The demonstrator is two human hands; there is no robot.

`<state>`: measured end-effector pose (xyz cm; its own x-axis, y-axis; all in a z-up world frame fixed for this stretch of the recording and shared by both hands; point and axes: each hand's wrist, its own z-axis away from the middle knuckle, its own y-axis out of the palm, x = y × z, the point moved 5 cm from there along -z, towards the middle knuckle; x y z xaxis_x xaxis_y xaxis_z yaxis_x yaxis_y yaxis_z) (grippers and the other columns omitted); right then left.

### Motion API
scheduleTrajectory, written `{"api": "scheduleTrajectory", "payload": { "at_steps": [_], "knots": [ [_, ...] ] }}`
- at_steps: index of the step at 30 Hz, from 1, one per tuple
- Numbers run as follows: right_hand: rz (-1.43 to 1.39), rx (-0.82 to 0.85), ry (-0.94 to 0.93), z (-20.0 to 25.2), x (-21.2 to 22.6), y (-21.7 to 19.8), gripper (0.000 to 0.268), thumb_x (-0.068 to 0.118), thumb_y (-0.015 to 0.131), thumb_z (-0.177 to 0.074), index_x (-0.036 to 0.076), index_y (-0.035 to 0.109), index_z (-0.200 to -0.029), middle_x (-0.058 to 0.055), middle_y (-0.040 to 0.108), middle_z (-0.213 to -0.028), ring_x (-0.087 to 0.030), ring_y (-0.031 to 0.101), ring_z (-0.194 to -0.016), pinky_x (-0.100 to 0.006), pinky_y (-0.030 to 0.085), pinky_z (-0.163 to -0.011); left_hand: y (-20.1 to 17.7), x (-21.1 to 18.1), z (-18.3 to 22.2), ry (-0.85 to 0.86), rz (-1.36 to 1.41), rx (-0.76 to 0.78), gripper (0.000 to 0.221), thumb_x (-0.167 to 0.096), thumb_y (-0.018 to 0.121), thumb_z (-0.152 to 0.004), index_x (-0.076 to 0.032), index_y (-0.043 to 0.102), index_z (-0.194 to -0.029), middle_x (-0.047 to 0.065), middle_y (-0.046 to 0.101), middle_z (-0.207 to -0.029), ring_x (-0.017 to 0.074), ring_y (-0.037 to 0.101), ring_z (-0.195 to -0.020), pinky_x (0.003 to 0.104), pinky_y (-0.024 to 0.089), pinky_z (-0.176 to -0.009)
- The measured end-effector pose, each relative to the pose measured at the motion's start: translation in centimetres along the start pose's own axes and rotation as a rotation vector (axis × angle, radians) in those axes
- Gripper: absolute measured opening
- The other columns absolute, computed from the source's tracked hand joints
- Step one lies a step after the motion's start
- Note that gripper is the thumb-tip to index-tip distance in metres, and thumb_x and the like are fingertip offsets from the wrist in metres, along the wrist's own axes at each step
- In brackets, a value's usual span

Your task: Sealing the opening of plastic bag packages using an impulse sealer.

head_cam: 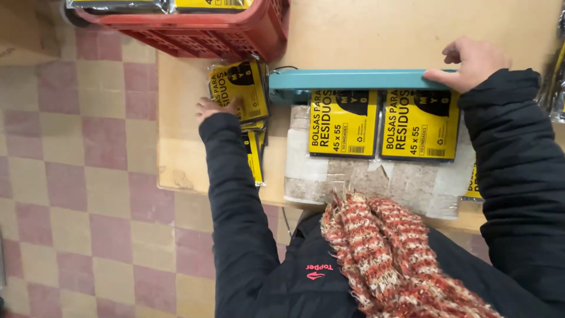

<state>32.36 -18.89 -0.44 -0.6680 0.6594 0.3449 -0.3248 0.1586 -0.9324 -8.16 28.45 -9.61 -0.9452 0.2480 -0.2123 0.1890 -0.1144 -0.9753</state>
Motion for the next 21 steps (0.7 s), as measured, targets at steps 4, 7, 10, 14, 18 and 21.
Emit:
{"api": "scheduleTrajectory", "payload": {
  "at_steps": [4, 7, 10, 14, 18, 21],
  "knots": [
    [-0.036, -0.005, -0.091, -0.1, -0.9, 0.8, 0.066, 0.063, 0.081, -0.093, 0.001, 0.071, -0.116, -0.014, 0.074, -0.107, -0.031, 0.071, -0.102, -0.041, 0.056, -0.089, 2.9, 1.5, -4.3, -0.222, 0.02, 0.36, 0.117, -0.07, 0.089, -0.058, 0.0, 0.044, -0.141, 0.022, 0.052, -0.144, 0.0364, 0.051, -0.134, 0.042, 0.042, -0.109],
    [0.064, 0.006, -0.044, 0.4, -0.6, 0.3, 0.062, 0.062, 0.081, -0.093, 0.005, 0.074, -0.113, -0.013, 0.075, -0.105, -0.032, 0.071, -0.102, -0.043, 0.056, -0.087, 1.7, 1.6, -3.8, -0.19, -0.04, 0.389, 0.105, -0.068, 0.084, -0.064, -0.002, 0.052, -0.139, 0.022, 0.057, -0.142, 0.0366, 0.054, -0.134, 0.044, 0.044, -0.111],
    [0.079, -0.009, -0.059, 0.4, -1.1, 0.4, 0.06, 0.064, 0.08, -0.098, 0.005, 0.071, -0.108, -0.012, 0.075, -0.106, -0.03, 0.071, -0.097, -0.043, 0.056, -0.089, -1.2, -1.0, -4.0, -0.105, -0.11, 0.417, 0.089, -0.066, 0.078, -0.072, -0.005, 0.062, -0.136, 0.021, 0.065, -0.141, 0.0368, 0.059, -0.135, 0.045, 0.046, -0.113],
    [0.107, -0.022, -0.094, 0.3, -2.1, 1.2, 0.059, 0.062, 0.078, -0.095, 0.006, 0.075, -0.114, -0.011, 0.075, -0.108, -0.029, 0.071, -0.098, -0.042, 0.056, -0.088, -4.5, 0.6, -3.3, -0.118, -0.211, 0.51, 0.085, -0.07, 0.073, -0.079, -0.004, 0.066, -0.132, 0.026, 0.064, -0.138, 0.0379, 0.059, -0.133, 0.045, 0.044, -0.114],
    [0.112, -0.038, -0.124, 0.5, -3.5, 2.4, 0.057, 0.061, 0.078, -0.098, 0.005, 0.074, -0.111, -0.012, 0.075, -0.107, -0.028, 0.072, -0.098, -0.039, 0.057, -0.088, -0.8, 0.5, -2.9, -0.082, -0.183, 0.655, 0.08, -0.067, 0.072, -0.079, -0.008, 0.066, -0.133, 0.021, 0.064, -0.138, 0.0357, 0.058, -0.131, 0.044, 0.043, -0.111],
    [0.082, -0.043, -0.139, 0.6, -3.0, 2.5, 0.057, 0.059, 0.079, -0.099, 0.004, 0.072, -0.11, -0.013, 0.075, -0.107, -0.028, 0.072, -0.096, -0.038, 0.057, -0.088, 2.5, 2.2, -2.7, -0.056, -0.153, 0.76, 0.077, -0.066, 0.071, -0.079, -0.012, 0.065, -0.135, 0.018, 0.063, -0.137, 0.034, 0.058, -0.129, 0.044, 0.042, -0.109]
  ]
}}
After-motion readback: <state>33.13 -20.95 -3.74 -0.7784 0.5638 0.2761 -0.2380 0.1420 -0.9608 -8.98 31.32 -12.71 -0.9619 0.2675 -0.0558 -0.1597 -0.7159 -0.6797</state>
